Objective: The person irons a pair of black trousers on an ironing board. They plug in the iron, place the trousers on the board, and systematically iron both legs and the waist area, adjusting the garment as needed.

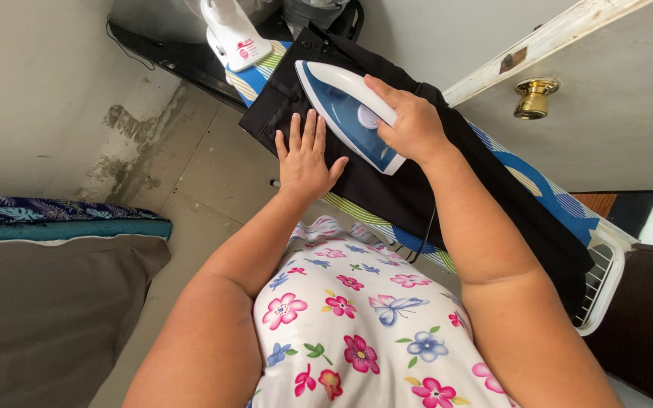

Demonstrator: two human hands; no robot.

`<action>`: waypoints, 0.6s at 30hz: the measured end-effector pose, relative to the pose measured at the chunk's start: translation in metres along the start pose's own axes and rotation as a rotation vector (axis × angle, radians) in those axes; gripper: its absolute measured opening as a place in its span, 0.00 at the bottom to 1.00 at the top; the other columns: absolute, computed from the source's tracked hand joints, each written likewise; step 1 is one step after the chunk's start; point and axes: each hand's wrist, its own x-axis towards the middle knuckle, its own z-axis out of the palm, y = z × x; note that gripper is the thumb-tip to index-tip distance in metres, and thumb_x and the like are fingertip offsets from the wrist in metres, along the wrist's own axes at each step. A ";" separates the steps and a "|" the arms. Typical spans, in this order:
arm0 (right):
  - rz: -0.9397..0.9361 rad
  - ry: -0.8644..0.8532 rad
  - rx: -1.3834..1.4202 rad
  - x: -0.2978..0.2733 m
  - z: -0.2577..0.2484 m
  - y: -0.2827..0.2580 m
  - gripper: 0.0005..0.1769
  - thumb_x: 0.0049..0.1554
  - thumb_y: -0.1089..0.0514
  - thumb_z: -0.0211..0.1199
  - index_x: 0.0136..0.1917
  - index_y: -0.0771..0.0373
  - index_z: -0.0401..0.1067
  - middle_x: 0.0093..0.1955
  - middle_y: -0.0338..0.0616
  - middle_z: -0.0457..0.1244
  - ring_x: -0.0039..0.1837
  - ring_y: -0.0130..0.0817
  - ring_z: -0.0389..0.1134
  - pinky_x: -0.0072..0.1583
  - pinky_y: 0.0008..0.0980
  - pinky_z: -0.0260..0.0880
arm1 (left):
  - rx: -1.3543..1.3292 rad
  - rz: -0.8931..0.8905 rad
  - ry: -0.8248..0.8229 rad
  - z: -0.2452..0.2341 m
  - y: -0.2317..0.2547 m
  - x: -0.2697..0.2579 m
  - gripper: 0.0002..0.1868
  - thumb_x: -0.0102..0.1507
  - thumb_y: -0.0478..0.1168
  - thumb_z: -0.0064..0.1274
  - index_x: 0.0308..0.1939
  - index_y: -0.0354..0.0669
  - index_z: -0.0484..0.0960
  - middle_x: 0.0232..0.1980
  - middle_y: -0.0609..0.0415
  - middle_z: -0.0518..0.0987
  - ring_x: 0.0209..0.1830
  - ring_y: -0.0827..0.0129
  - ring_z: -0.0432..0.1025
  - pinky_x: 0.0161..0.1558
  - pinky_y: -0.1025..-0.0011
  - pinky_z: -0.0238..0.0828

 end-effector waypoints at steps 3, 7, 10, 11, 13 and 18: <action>-0.007 -0.005 -0.006 0.005 0.002 -0.002 0.40 0.53 0.64 0.67 0.77 0.46 0.64 0.61 0.53 0.69 0.58 0.50 0.73 0.59 0.42 0.73 | -0.002 -0.003 -0.003 0.001 -0.001 0.000 0.52 0.64 0.69 0.46 0.80 0.37 0.52 0.84 0.49 0.46 0.84 0.50 0.35 0.75 0.39 0.28; 0.008 -0.016 -0.017 0.010 0.004 -0.003 0.40 0.53 0.64 0.67 0.77 0.45 0.64 0.60 0.52 0.69 0.57 0.51 0.73 0.58 0.43 0.73 | -0.003 -0.012 -0.017 0.000 0.000 0.001 0.53 0.63 0.69 0.46 0.79 0.35 0.51 0.84 0.48 0.46 0.84 0.50 0.35 0.75 0.39 0.28; -0.002 -0.018 -0.025 0.014 0.006 -0.004 0.40 0.53 0.64 0.67 0.77 0.46 0.64 0.60 0.52 0.69 0.57 0.50 0.73 0.58 0.43 0.73 | 0.001 -0.012 -0.013 0.000 -0.001 0.002 0.53 0.63 0.69 0.46 0.79 0.35 0.51 0.84 0.48 0.45 0.83 0.50 0.35 0.75 0.39 0.28; -0.007 -0.014 -0.029 0.016 0.007 -0.004 0.40 0.52 0.64 0.67 0.77 0.46 0.64 0.60 0.52 0.69 0.57 0.51 0.73 0.58 0.43 0.73 | -0.001 -0.016 -0.018 0.000 -0.001 0.002 0.54 0.63 0.69 0.46 0.80 0.35 0.50 0.84 0.48 0.45 0.84 0.50 0.35 0.75 0.39 0.28; -0.014 -0.005 -0.038 0.018 0.008 -0.003 0.40 0.52 0.65 0.67 0.76 0.45 0.65 0.59 0.53 0.69 0.57 0.51 0.73 0.59 0.43 0.73 | -0.005 -0.023 -0.028 0.001 0.000 0.002 0.54 0.63 0.69 0.46 0.80 0.35 0.50 0.84 0.48 0.44 0.84 0.51 0.35 0.76 0.39 0.27; -0.056 0.011 -0.030 0.020 0.010 -0.001 0.40 0.53 0.66 0.67 0.77 0.45 0.64 0.60 0.53 0.69 0.58 0.51 0.73 0.60 0.43 0.73 | -0.044 -0.036 0.029 0.003 -0.001 0.001 0.58 0.62 0.69 0.49 0.80 0.30 0.44 0.84 0.41 0.41 0.85 0.50 0.34 0.77 0.42 0.27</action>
